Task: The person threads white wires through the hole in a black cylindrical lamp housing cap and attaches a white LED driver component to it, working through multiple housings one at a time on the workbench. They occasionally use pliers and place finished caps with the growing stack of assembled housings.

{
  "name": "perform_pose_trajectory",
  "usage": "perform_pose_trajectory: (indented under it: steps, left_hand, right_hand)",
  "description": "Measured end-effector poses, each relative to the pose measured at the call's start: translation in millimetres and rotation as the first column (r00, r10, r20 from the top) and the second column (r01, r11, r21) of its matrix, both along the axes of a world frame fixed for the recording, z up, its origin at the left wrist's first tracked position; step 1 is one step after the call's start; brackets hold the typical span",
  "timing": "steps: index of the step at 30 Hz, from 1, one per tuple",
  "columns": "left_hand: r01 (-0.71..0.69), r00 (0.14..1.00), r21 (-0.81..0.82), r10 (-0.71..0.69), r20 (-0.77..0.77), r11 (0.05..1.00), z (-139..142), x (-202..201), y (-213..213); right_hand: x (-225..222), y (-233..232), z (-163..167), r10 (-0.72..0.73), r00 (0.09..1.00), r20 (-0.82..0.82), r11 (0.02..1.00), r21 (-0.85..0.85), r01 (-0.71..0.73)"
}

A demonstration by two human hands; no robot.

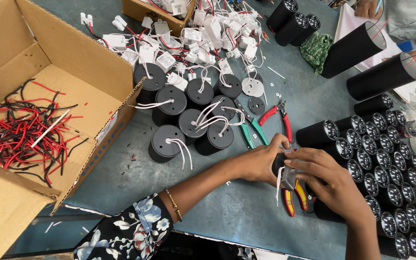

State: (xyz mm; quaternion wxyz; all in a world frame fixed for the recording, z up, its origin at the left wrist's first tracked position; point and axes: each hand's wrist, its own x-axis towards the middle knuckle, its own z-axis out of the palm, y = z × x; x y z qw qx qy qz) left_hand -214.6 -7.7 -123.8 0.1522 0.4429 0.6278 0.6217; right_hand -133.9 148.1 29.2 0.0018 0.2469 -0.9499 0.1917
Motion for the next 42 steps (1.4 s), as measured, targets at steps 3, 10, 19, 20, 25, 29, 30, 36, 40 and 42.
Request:
perform_pose_trajectory:
  steps: [3,10,19,20,25,29,30,36,40,42]
  left_hand:
    - [0.009,0.998,-0.048,-0.006,0.067,0.999,0,0,-1]
    - [0.062,0.996,-0.058,-0.058,0.068,0.996,-1,-5,-2]
    - [0.008,0.998,-0.082,-0.003,0.067,0.997,7,1,-2]
    - [-0.009,0.999,-0.074,0.012,0.035,0.997,8,1,-3]
    - [0.036,0.978,-0.158,-0.003,0.208,0.987,14,3,-6]
    - [0.023,0.992,-0.054,-0.016,0.127,0.998,11,0,-7]
    - [0.023,0.993,-0.05,-0.018,0.113,0.998,10,0,-6]
    - [0.057,0.991,-0.091,-0.045,0.129,0.994,5,-3,-5]
    - [0.066,0.993,-0.086,-0.057,0.107,0.994,6,-3,-6]
    - [0.085,0.989,-0.072,-0.075,0.13,0.994,6,-3,-7]
  right_hand:
    - [-5,0,2,0.037,0.999,-0.022,0.995,0.094,-0.035]
    - [-14,-2,12,0.114,0.993,-0.003,0.986,0.126,-0.113]
    - [-10,-17,-12,-0.205,0.973,-0.102,0.979,-0.01,0.205]
    - [-12,-19,-16,-0.285,0.956,-0.067,0.958,-0.036,0.283]
    - [-20,-18,-30,-0.488,0.872,0.049,0.854,-0.182,0.488]
    - [-20,-13,-31,-0.47,0.872,0.134,0.848,-0.207,0.489]
    - [-20,-12,-30,-0.434,0.886,0.161,0.859,-0.223,0.461]
    - [-19,-1,-14,-0.159,0.985,-0.07,0.98,0.109,0.166]
    - [-22,1,-12,-0.014,0.967,-0.256,0.969,0.235,0.076]
    - [-26,4,-10,0.163,0.908,-0.387,0.939,0.343,-0.023]
